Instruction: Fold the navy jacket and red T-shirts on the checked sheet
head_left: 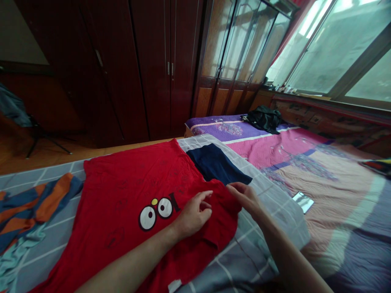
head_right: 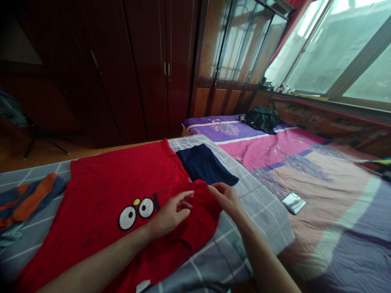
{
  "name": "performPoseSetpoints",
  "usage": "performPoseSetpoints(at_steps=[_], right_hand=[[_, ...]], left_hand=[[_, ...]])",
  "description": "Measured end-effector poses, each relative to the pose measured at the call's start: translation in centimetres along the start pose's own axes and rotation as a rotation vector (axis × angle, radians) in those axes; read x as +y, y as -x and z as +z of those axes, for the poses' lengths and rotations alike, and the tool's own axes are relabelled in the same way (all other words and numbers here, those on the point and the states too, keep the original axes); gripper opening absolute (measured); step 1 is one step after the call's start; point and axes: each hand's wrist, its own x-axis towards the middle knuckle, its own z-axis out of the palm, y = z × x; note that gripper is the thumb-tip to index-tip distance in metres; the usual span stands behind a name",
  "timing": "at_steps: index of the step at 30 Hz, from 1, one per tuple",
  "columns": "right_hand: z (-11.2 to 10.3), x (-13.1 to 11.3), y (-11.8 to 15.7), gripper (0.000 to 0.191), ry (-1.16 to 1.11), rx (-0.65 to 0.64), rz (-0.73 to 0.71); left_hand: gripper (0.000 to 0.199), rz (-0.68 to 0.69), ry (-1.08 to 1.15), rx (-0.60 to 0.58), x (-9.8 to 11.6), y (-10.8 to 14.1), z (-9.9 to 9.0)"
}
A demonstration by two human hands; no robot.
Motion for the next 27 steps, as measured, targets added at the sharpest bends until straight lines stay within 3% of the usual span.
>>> performPoseSetpoints(at_steps=[3,6,10,15,19,23,27], right_hand=[[-0.4,1.1,1.9,0.059,-0.001,-0.020,0.015],[-0.6,1.4,2.9,0.039,-0.003,-0.058,0.034],[-1.1,0.7,3.3,0.026,-0.108,0.018,0.093],[-1.2,1.2,3.9,0.024,-0.215,0.034,0.211],[-1.1,1.6,4.3,0.026,-0.223,0.043,0.213],[-0.5,0.2,5.1,0.025,-0.018,0.103,0.024],[2.3,-1.3,7.1,0.022,0.439,0.196,-0.421]], left_hand=[[0.054,0.024,-0.106,0.072,0.5,-1.3,-0.7],[0.055,0.066,-0.290,0.074,0.7,-3.1,-0.9],[0.054,0.155,-0.607,0.017,0.4,-5.1,-0.2],[0.047,0.271,-0.814,-0.013,-0.6,-4.5,1.2],[0.052,0.301,-0.990,-0.011,-1.2,-3.7,1.9],[0.053,0.266,-0.852,0.011,-1.1,-4.0,1.6],[0.035,0.156,-0.402,0.214,-1.3,-5.0,0.6]])
